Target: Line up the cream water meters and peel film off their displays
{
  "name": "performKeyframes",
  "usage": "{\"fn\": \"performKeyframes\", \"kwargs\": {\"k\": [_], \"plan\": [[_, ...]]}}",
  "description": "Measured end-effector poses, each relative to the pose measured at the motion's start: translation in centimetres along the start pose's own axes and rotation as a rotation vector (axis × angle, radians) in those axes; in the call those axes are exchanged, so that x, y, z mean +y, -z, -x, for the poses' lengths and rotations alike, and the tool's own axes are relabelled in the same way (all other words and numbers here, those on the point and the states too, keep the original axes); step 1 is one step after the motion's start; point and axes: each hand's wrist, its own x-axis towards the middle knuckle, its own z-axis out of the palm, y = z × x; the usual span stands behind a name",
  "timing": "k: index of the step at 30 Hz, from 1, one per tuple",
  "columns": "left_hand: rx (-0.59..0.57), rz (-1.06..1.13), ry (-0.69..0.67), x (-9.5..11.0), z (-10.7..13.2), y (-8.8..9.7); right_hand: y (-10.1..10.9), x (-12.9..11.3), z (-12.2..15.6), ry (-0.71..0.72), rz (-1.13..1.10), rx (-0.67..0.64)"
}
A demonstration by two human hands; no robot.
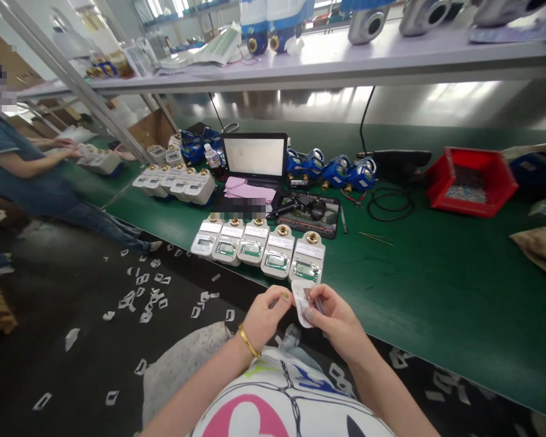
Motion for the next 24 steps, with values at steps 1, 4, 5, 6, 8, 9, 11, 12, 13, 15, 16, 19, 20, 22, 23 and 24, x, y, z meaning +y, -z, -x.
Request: {"fn": "performKeyframes", "kwargs": {"k": [1,4,5,6,8,9,11,12,13,15,16,19,20,22,23,24], "plan": [[0.017,-0.034,0.014,0.1,-0.1,0.4,0.2,-0.6,0.1,0.015,0.104,-0.032],[0.061,-0.138,0.010,0.3,-0.3,1.2,0.7,-2.3,0.1,0.076,0.412,-0.094],[0.062,-0.157,0.002,0.4,-0.4,1.4,0.8,-2.6,-0.1,0.112,0.478,-0.054],[0.057,-0.162,0.000,0.4,-0.4,1.6,0.8,-2.8,-0.2,0.147,0.527,0.011],[0.035,-0.147,0.024,0.3,-0.4,1.8,0.6,-2.6,-0.6,0.196,0.580,0.150],[0.023,-0.127,0.039,0.2,-0.4,1.8,0.4,-2.3,-0.8,0.208,0.586,0.205],[0.004,-0.055,0.064,-0.1,-0.4,1.8,-0.1,-1.6,-1.0,0.187,0.544,0.221],[-0.010,-0.002,0.076,-0.2,-0.4,1.7,-0.4,-1.2,-1.1,0.157,0.483,0.179],[-0.030,0.065,0.095,-0.2,-0.4,1.7,-0.7,-0.9,-1.1,0.117,0.399,0.119],[-0.092,0.223,0.153,-0.2,-0.4,1.6,-1.4,-0.2,-1.1,0.024,0.201,-0.017],[-0.125,0.289,0.184,-0.2,-0.4,1.7,-1.6,0.0,-1.0,-0.017,0.114,-0.067],[-0.200,0.340,0.227,0.1,-0.5,2.4,-2.5,0.7,-1.3,-0.085,0.011,-0.106],[-0.215,0.316,0.216,0.2,-0.6,2.8,-2.8,0.9,-1.5,-0.088,0.017,-0.106],[-0.236,0.256,0.170,0.4,-0.9,4.1,-3.6,1.1,-2.1,-0.074,0.036,-0.094],[-0.245,0.232,0.138,0.5,-1.1,4.8,-4.0,1.2,-2.4,-0.062,0.041,-0.085],[-0.256,0.213,0.104,0.5,-1.3,5.6,-4.6,1.3,-2.8,-0.045,0.043,-0.071]]}}
